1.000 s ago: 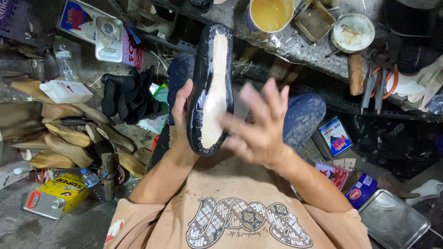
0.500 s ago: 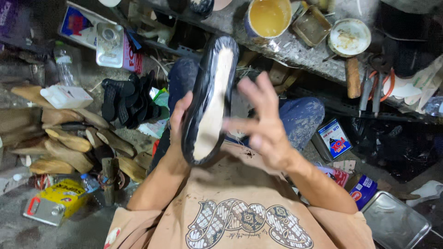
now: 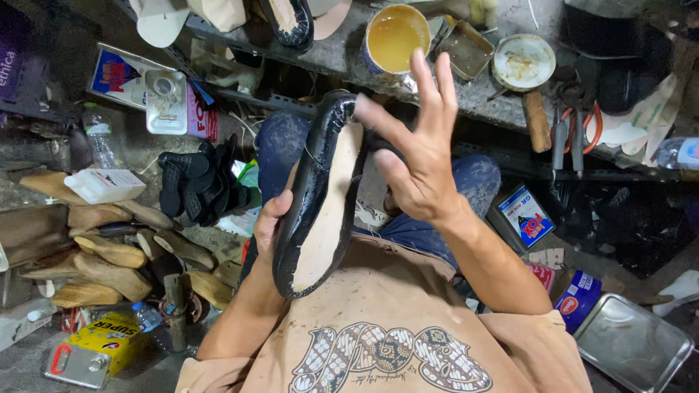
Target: The person applies a yellowish liquid from a container onto the sole and edges of a black shoe using their fingers. They repeatedly dip their fingers into the container and spread the liquid across the shoe's surface.
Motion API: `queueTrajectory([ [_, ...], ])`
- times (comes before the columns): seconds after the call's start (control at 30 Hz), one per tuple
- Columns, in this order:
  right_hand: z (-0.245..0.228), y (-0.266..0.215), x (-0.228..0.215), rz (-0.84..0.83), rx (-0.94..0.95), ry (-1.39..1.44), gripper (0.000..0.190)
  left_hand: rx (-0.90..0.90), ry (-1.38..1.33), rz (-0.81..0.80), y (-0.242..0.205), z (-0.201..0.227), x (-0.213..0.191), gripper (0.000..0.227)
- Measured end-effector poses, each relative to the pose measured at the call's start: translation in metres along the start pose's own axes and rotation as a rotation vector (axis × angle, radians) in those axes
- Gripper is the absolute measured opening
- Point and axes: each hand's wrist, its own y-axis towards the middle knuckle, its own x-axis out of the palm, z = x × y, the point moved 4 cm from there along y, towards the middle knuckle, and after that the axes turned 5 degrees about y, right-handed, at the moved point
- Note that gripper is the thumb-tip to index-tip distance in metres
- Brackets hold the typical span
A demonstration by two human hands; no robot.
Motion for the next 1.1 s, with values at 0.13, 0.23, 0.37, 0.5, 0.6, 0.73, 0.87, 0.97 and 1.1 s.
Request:
queueTrajectory([
  [0.13,0.002,-0.008,0.019,0.005,-0.225,-0.320,0.062,-0.026,-0.055,0.064,0.000,-0.001,-0.003,0.055],
  [0.23,-0.001,-0.005,0.014,-0.172,-0.264,-0.112,0.048,-0.146,-0.112,0.150,0.000,0.001,-0.019,0.042],
  [0.37,0.062,0.027,-0.010,-0.066,-0.049,-0.169,0.041,-0.127,-0.030,0.193,0.006,0.008,-0.011,0.060],
  [0.5,0.175,0.033,0.014,-0.444,0.062,-0.852,0.090,-0.106,0.046,0.191,0.006,0.012,-0.011,0.066],
  [0.6,0.208,0.037,0.033,-0.357,-0.131,-1.125,0.097,-0.097,-0.002,0.150,0.010,0.012,-0.029,0.067],
  [0.73,0.208,0.045,0.039,-0.348,-0.157,-1.286,0.104,-0.134,-0.044,0.162,0.009,0.013,-0.026,0.068],
  [0.87,0.143,0.055,0.007,-0.215,-0.062,-0.756,0.066,-0.099,-0.052,0.245,0.013,0.015,-0.014,0.064],
  [0.97,0.137,0.027,-0.003,-0.273,-0.019,-0.842,0.057,-0.102,-0.051,0.239,0.014,0.016,-0.012,0.064],
  [1.1,0.069,0.017,-0.019,-0.220,0.037,-0.504,0.017,-0.215,-0.129,0.163,0.012,0.014,-0.015,0.068],
])
